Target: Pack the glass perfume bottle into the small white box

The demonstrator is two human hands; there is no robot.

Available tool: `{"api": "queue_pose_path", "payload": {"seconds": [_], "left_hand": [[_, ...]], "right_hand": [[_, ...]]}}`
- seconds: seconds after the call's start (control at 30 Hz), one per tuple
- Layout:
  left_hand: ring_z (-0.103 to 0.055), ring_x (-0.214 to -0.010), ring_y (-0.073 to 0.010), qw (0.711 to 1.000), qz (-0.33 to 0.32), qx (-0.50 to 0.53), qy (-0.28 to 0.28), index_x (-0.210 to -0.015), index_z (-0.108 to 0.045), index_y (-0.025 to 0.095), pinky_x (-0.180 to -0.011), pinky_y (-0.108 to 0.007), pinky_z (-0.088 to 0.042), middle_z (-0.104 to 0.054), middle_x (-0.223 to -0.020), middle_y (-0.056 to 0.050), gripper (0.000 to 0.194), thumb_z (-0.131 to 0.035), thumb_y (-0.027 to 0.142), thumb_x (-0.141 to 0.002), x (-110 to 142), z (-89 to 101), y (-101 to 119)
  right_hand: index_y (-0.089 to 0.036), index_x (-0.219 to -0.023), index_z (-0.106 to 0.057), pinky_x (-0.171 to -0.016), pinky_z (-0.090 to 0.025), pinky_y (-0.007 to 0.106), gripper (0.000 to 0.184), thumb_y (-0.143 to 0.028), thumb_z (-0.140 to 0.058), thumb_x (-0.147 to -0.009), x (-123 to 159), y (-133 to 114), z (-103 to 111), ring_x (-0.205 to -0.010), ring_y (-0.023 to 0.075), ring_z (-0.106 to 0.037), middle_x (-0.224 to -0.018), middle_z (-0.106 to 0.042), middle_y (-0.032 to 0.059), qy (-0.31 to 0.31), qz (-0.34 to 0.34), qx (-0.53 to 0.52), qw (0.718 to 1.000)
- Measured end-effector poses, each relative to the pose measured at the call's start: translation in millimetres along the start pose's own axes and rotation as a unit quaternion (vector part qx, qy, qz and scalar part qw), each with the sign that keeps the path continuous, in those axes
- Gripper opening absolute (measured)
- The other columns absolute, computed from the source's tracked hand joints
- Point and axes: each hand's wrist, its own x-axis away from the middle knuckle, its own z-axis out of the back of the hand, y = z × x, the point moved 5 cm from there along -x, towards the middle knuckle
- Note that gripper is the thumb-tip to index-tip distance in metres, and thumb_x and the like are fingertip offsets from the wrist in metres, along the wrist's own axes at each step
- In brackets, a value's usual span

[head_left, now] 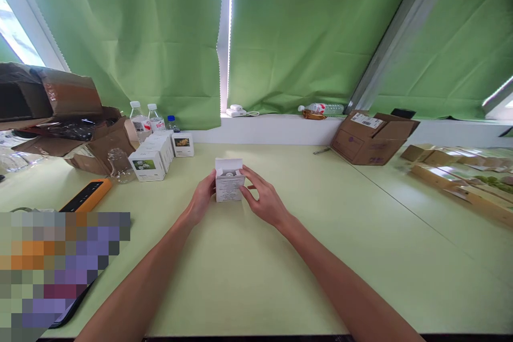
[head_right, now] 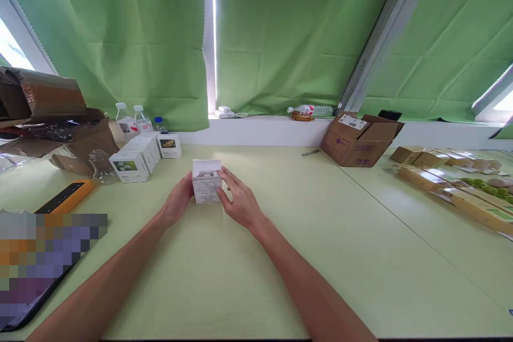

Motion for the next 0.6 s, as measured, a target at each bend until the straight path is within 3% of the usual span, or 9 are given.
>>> {"api": "queue_pose_path", "payload": {"seconds": [0.2,0.4,0.6], "left_hand": [[-0.061,-0.098,-0.0232,0.997,-0.044,-0.029,0.061,-0.113,-0.066,0.018,-0.087,-0.033,-0.044,-0.068,-0.111,-0.009,0.052,-0.047,0.058,-0.087,0.1,4.0,3.4],[-0.06,-0.082,-0.0209,0.988,-0.049,-0.069,0.126,-0.093,-0.07,0.016,-0.076,-0.031,-0.046,-0.069,-0.084,-0.005,0.052,-0.055,0.063,-0.079,-0.9,8.1,1.5],[-0.058,-0.075,-0.0186,0.988,-0.047,-0.072,0.126,-0.085,-0.07,0.015,-0.072,-0.03,-0.045,-0.066,-0.076,-0.004,0.05,-0.057,0.063,-0.078,-2.1,9.7,1.8]], "right_hand": [[-0.028,-0.131,-0.05,-0.074,-0.062,0.035,0.037,-0.037,-0.043,-0.096,-2.0,0.6,-1.6,-0.108,0.022,-0.063,-0.124,-0.063,0.0069,0.013,-0.071,-0.139,0.988],[-0.028,-0.133,-0.047,-0.076,-0.061,0.034,0.041,-0.034,-0.049,-0.093,-1.2,2.7,-0.3,-0.102,0.02,-0.064,-0.121,-0.063,0.0065,0.014,-0.07,-0.13,0.989],[-0.029,-0.137,-0.043,-0.073,-0.061,0.034,0.046,-0.033,-0.05,-0.092,-0.2,4.6,0.0,-0.099,0.0202,-0.065,-0.122,-0.064,0.0069,0.035,-0.07,-0.125,0.989]]}}
